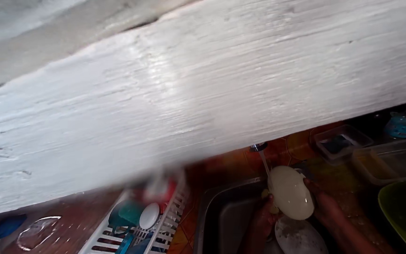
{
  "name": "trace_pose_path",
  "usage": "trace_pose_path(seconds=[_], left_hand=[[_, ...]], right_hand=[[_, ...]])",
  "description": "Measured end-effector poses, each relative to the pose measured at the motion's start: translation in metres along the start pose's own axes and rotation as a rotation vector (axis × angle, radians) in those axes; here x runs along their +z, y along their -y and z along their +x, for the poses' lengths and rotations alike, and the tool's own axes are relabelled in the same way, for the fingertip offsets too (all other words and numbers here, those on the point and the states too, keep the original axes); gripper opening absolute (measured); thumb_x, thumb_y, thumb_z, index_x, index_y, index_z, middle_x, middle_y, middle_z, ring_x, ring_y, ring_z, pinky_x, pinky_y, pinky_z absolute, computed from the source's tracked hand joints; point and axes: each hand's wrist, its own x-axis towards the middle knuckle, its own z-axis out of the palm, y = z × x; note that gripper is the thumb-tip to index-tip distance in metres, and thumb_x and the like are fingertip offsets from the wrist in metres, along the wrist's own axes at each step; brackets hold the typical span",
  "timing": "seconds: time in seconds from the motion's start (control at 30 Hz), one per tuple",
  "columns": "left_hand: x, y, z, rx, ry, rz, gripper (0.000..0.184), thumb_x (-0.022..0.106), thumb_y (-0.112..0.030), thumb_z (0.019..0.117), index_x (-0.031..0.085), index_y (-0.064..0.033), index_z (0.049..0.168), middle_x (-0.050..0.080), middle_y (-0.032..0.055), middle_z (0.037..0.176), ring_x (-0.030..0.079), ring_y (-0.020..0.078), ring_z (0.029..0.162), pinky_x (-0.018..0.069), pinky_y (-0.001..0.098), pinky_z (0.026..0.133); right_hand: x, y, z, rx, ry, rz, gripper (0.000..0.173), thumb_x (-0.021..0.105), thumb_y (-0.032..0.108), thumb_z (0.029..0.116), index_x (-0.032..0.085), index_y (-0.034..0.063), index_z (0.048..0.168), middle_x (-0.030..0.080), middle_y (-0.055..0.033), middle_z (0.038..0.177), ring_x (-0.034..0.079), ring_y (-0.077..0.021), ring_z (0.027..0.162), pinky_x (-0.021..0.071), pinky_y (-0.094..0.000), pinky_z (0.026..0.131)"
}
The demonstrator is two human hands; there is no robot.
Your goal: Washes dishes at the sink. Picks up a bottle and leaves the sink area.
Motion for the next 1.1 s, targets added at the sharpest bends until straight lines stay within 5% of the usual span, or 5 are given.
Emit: trace_pose_path(seconds=[0.33,0.57,0.73,0.93,1.1], left_hand=[[-0.035,-0.011,-0.022,-0.016,-0.326,0.219,0.046,0.055,-0.031,0.1067,0.048,0.0004,0.139,0.064,0.022,0.119,0.067,0.0281,0.097,0.0577,0.044,0.079],[-0.046,0.011,-0.018,-0.121,-0.32,0.182,0.048,0.048,-0.033,0.1095,0.043,-0.0002,0.144,0.06,0.0232,0.126,0.065,0.031,0.103,0.0567,0.0459,0.082],[-0.037,0.013,-0.023,-0.043,-0.106,0.187,0.045,0.044,-0.025,0.1111,0.036,-0.0034,0.15,0.061,0.0267,0.127,0.069,0.0387,0.101,0.0605,0.054,0.08],[-0.037,0.005,-0.032,0.336,0.036,0.499,0.042,0.056,-0.007,0.1021,0.05,0.0084,0.14,0.061,0.0231,0.131,0.066,0.0243,0.111,0.0565,0.0407,0.097],[-0.051,0.004,-0.03,0.564,0.174,0.787,0.03,0.063,0.002,0.0913,0.071,0.0033,0.12,0.044,0.0217,0.154,0.045,0.0232,0.142,0.0412,0.0348,0.115]], right_hand=[[-0.009,-0.06,-0.008,0.396,0.174,-0.158,0.022,0.055,0.018,0.1064,0.059,0.0045,0.124,0.068,-0.011,0.09,0.066,-0.017,0.069,0.0564,-0.0316,0.059],[-0.004,-0.041,-0.007,0.311,0.198,-0.376,0.015,0.062,0.011,0.1024,0.066,-0.0004,0.111,0.067,-0.0092,0.08,0.06,-0.0133,0.058,0.0518,-0.0276,0.051],[-0.021,-0.023,-0.001,0.148,0.212,-0.6,0.024,0.06,0.018,0.1042,0.069,0.0015,0.118,0.07,-0.0125,0.098,0.065,-0.0181,0.078,0.0556,-0.0358,0.067],[-0.025,-0.014,-0.009,0.363,0.198,-0.551,0.075,0.024,0.061,0.1079,0.042,0.0019,0.15,0.059,-0.0244,0.136,0.069,-0.0362,0.106,0.0582,-0.052,0.085],[-0.013,-0.012,-0.01,0.496,0.246,-0.241,0.05,0.032,0.047,0.1115,0.047,0.0056,0.135,0.072,-0.0201,0.089,0.074,-0.0328,0.072,0.063,-0.0451,0.064]])
